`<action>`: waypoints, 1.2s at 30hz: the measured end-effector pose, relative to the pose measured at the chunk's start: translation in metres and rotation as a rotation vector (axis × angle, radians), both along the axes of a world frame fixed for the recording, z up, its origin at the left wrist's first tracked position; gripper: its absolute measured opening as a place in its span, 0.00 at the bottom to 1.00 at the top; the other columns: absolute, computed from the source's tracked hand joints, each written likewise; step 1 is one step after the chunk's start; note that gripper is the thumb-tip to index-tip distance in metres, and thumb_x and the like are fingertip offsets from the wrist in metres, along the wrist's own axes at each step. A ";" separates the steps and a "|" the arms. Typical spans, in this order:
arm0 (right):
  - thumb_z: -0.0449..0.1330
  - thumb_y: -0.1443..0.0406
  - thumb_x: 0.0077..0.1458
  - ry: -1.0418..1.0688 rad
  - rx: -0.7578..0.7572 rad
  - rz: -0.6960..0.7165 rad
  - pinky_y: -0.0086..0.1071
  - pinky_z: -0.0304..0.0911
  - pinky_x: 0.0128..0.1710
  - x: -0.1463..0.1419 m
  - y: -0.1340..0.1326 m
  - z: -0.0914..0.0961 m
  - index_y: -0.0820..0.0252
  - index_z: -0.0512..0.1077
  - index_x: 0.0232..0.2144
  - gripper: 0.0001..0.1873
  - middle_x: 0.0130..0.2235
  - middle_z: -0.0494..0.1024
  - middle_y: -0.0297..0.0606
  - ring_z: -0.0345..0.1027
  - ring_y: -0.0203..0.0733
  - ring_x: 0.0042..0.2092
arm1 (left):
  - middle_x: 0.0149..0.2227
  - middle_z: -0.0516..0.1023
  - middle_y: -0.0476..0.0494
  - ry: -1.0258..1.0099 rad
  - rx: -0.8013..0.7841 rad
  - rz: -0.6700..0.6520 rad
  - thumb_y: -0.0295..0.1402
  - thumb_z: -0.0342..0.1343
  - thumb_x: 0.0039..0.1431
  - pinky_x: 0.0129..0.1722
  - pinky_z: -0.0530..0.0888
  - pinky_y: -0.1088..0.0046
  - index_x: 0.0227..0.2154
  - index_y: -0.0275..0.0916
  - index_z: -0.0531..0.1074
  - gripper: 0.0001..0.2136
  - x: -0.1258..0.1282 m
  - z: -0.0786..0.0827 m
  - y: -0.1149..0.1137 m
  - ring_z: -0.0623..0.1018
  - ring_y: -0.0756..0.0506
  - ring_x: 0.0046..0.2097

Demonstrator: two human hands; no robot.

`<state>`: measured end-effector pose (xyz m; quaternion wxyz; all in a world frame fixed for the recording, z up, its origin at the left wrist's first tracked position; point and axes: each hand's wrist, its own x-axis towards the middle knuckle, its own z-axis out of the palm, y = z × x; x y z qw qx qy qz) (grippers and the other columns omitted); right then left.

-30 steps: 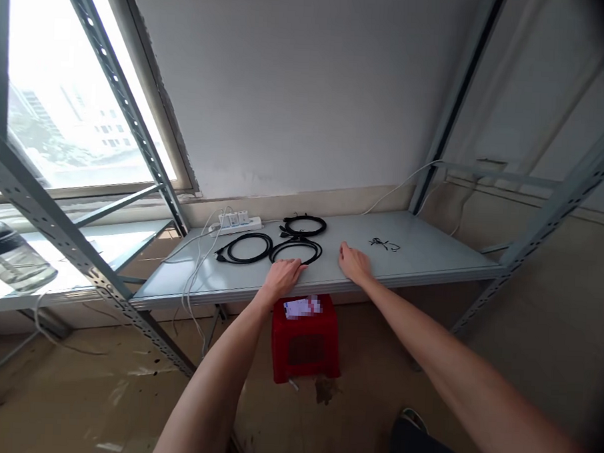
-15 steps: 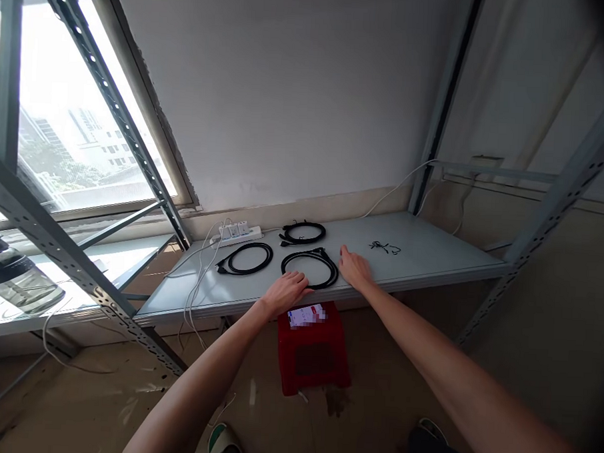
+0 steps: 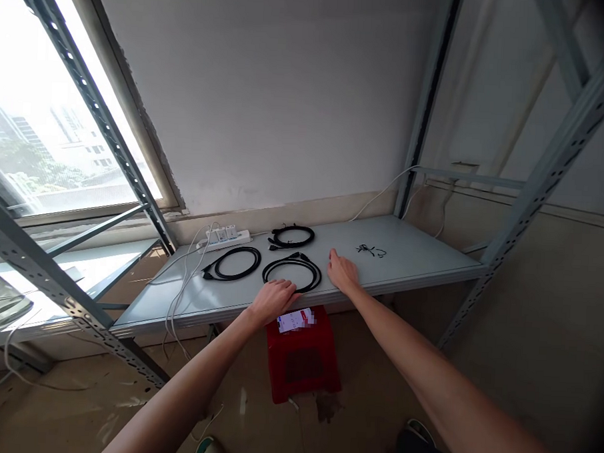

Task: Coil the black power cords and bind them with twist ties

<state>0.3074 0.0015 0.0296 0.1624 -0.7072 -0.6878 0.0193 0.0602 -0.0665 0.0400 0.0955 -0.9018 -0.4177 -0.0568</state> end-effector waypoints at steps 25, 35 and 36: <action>0.46 0.70 0.69 -0.032 -0.044 0.039 0.36 0.59 0.36 -0.002 0.006 -0.001 0.61 0.63 0.55 0.15 0.35 0.79 0.45 0.75 0.49 0.37 | 0.77 0.41 0.42 -0.130 -0.334 0.321 0.63 0.37 0.67 0.68 0.53 0.37 0.73 0.57 0.49 0.36 -0.073 0.009 0.064 0.46 0.29 0.76; 0.44 0.70 0.69 -0.057 -0.059 0.025 0.36 0.59 0.37 -0.003 0.006 0.001 0.63 0.64 0.55 0.16 0.37 0.79 0.46 0.75 0.48 0.38 | 0.76 0.47 0.43 -0.248 -0.288 0.511 0.52 0.29 0.74 0.72 0.51 0.53 0.76 0.48 0.40 0.32 -0.143 -0.010 0.063 0.50 0.40 0.76; 0.44 0.70 0.69 -0.054 -0.064 0.028 0.35 0.59 0.37 -0.003 0.006 0.001 0.63 0.63 0.55 0.16 0.37 0.79 0.45 0.75 0.47 0.37 | 0.76 0.46 0.43 -0.227 -0.295 0.548 0.51 0.29 0.74 0.72 0.50 0.53 0.75 0.48 0.42 0.31 -0.151 -0.011 0.064 0.49 0.40 0.76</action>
